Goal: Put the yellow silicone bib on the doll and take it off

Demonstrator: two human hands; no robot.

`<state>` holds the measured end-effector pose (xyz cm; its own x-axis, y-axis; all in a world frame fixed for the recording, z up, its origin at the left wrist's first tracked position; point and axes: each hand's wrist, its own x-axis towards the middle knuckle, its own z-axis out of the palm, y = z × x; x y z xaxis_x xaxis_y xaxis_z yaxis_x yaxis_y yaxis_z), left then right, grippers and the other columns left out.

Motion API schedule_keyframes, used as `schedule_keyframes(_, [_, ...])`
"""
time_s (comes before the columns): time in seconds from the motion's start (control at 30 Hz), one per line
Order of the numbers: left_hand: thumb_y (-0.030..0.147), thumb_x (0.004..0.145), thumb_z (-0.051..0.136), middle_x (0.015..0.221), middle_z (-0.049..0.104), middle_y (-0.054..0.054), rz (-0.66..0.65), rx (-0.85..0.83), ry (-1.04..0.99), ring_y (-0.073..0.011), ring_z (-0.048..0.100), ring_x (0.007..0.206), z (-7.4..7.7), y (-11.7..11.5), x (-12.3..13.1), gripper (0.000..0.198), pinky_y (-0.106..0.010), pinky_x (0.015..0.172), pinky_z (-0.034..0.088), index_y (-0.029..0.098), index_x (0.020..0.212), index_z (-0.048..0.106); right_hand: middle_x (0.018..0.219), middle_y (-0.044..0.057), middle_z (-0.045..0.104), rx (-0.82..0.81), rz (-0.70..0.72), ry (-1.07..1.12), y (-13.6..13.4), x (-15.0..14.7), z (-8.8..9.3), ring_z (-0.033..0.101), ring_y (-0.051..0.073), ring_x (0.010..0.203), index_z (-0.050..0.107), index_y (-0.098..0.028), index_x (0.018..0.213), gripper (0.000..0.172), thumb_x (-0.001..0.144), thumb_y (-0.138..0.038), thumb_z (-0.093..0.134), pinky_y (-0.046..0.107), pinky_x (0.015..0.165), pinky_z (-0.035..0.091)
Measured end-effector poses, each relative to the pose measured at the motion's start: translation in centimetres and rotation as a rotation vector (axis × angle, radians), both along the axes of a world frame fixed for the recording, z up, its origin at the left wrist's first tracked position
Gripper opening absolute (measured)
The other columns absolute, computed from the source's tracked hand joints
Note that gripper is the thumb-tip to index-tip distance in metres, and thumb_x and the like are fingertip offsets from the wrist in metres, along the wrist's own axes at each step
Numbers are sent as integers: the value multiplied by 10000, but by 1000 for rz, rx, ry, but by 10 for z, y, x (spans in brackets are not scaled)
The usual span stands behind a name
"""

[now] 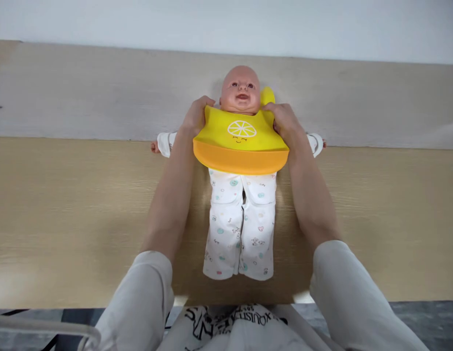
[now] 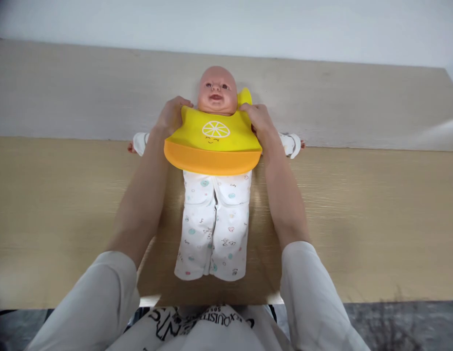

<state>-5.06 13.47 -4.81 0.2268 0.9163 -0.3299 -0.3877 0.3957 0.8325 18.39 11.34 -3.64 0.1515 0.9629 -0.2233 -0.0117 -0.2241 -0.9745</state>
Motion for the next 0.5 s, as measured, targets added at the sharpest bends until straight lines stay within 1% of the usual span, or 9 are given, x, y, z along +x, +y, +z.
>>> schedule_keyframes(0.07, [396, 803, 575, 637, 629, -56, -4, 13, -24, -325, 473, 1347, 6, -3, 3, 144, -494, 1107, 394, 255, 817, 603, 669, -7, 562, -22, 5, 39, 4, -3, 1, 586, 128, 722, 568, -174, 813, 130, 806, -292, 622, 297, 713, 521])
schedule_keyframes(0.13, [395, 828, 550, 610, 602, -33, -34, 36, -92, -288, 449, 1368, 9, -6, 4, 129, -491, 1127, 354, 271, 845, 584, 699, -9, 589, -74, 16, 83, 10, -5, 0, 578, 111, 762, 588, -175, 855, 134, 837, -307, 571, 283, 747, 511])
schedule_keyframes(0.23, [444, 853, 517, 708, 654, -19, -80, 76, -184, -264, 372, 1420, 11, -13, 2, 211, -515, 1147, 289, 268, 958, 570, 705, -13, 596, -97, 86, 243, 16, -6, -5, 583, 108, 808, 589, -196, 867, 142, 861, -311, 506, 266, 797, 520])
schedule_keyframes(0.33, [480, 881, 464, 865, 723, 5, -84, 95, -202, -228, 265, 1462, 12, -19, -1, 261, -483, 1183, 208, 297, 1042, 558, 714, -18, 607, -50, 142, 360, 14, -6, -5, 589, 122, 807, 568, -223, 872, 125, 861, -308, 476, 261, 805, 537])
schedule_keyframes(0.43, [468, 881, 438, 936, 744, 45, -59, 122, -199, -216, 192, 1475, 13, -21, -4, 262, -456, 1204, 151, 330, 1062, 567, 716, -25, 613, -2, 144, 409, 8, -8, 3, 583, 127, 808, 559, -235, 908, 148, 867, -317, 442, 268, 821, 538])
schedule_keyframes(0.5, [411, 855, 433, 946, 747, 65, -59, 164, -220, -210, 190, 1473, 15, -22, -4, 274, -443, 1207, 151, 336, 1073, 582, 731, -17, 620, 22, 160, 437, 6, -7, 9, 600, 137, 829, 569, -232, 905, 165, 861, -332, 445, 290, 847, 537])
